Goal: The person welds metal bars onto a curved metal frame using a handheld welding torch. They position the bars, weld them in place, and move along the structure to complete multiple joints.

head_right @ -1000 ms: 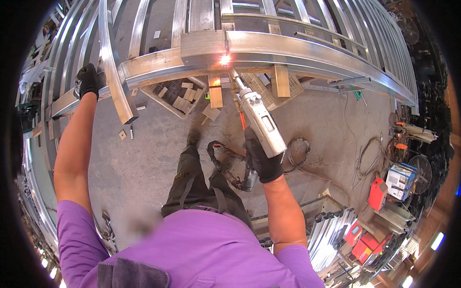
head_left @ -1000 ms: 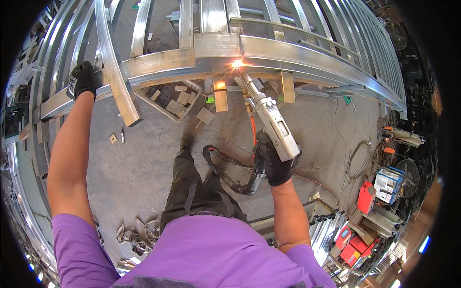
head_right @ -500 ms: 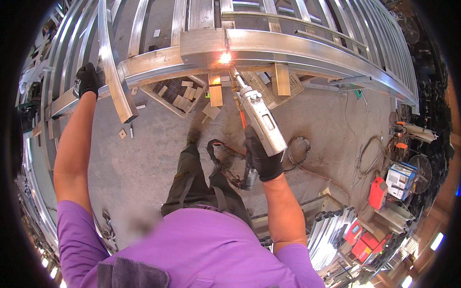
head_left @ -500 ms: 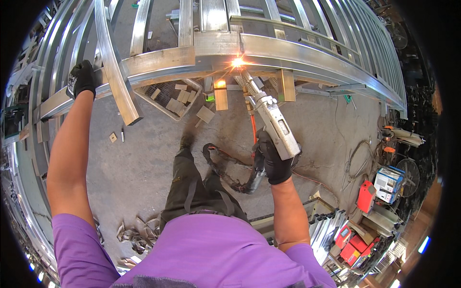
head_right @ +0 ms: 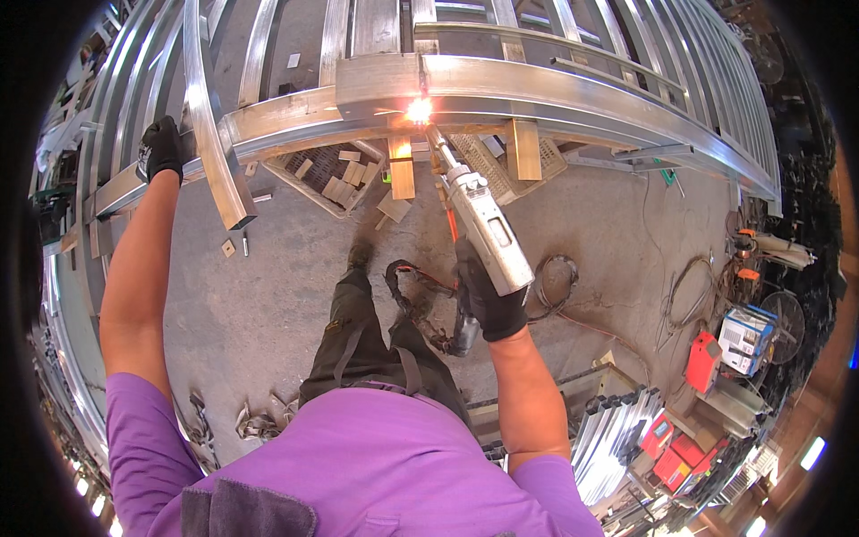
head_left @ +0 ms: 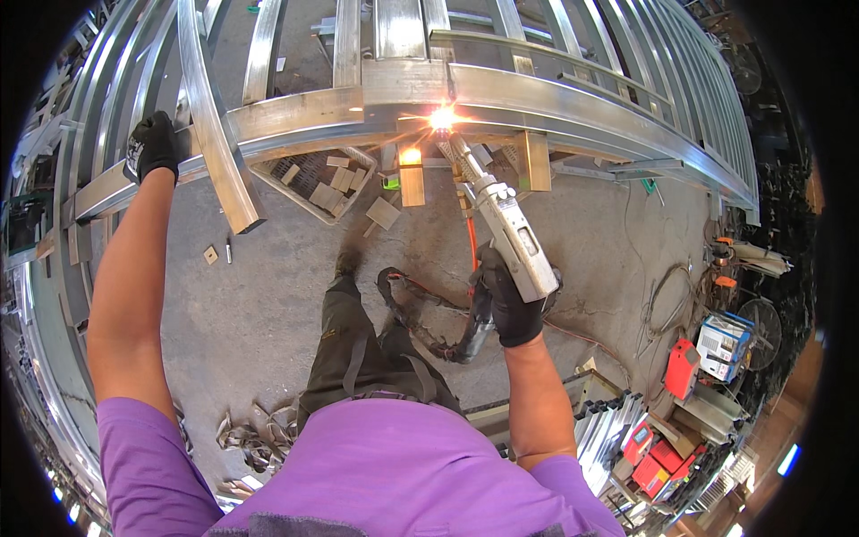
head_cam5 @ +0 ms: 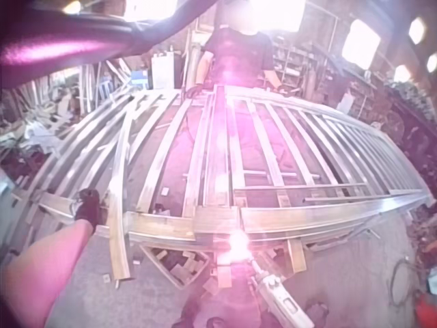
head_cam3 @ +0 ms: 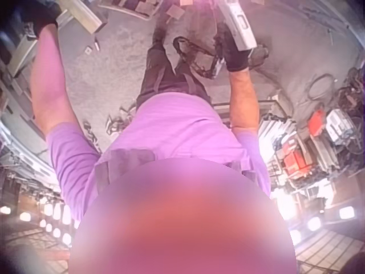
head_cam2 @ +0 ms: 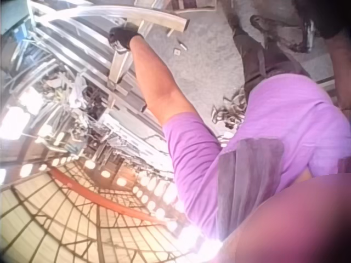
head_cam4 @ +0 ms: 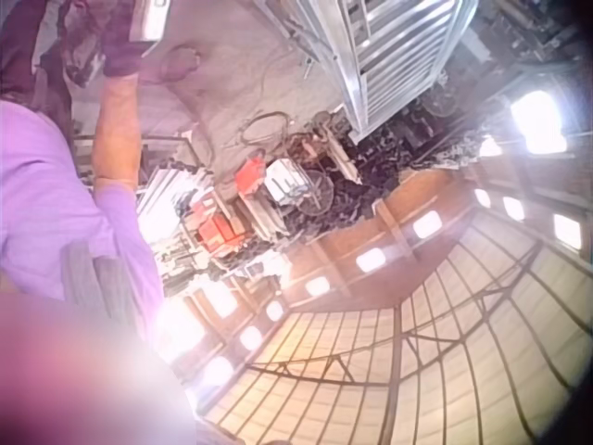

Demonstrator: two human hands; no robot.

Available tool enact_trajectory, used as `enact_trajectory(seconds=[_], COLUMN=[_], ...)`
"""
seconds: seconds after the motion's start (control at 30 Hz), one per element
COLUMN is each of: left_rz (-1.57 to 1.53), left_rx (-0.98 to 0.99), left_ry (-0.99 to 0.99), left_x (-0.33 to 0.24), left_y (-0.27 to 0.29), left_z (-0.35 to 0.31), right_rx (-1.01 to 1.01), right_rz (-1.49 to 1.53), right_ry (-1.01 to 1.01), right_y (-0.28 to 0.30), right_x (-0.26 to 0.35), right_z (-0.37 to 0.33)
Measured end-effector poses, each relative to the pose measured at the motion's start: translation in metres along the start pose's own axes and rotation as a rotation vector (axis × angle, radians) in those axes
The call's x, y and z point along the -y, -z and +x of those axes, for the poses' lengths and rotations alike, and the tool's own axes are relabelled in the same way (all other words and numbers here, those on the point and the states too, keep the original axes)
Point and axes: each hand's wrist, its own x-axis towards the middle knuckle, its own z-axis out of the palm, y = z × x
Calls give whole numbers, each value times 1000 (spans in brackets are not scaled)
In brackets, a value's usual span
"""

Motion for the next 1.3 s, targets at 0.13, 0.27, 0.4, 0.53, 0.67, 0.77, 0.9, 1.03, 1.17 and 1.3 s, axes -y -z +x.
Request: enact_trajectory(seconds=[0.13, 0.27, 0.4, 0.53, 0.67, 0.77, 0.9, 1.03, 1.17, 1.3], left_rz=[17, 7, -24, -29, -44, -59, -56, -26, -27, -13], left_rx=[57, 33, 24, 43, 47, 19, 42, -2, -26, -22], left_ry=[31, 16, 5, 10, -2, -10, -2, -12, -44, -35], left_x=[1, 5, 4, 12, 9, 2, 7, 8, 2, -1], left_y=[5, 2, -1, -4, -3, -2, -1, -5, -2, 1], left_z=[4, 5, 4, 13, 11, 3, 9, 8, 1, -2], right_rx=[-7, -22, -7, -29, -37, -32, -12, -9, -38, -47], right_rz=[10, 34, 30, 5, 25, -3, 24, 1, 4, 10], right_ry=[45, 84, 61, 19, -32, -15, -47, -14, -25, -39], right_y=[-4, -11, -6, -7, -6, -7, -2, 0, -4, -7], right_x=[2, 7, 2, 3, 2, 5, -2, -7, -2, 2], right_z=[3, 4, 2, 1, 2, 3, 2, 3, 2, 3])
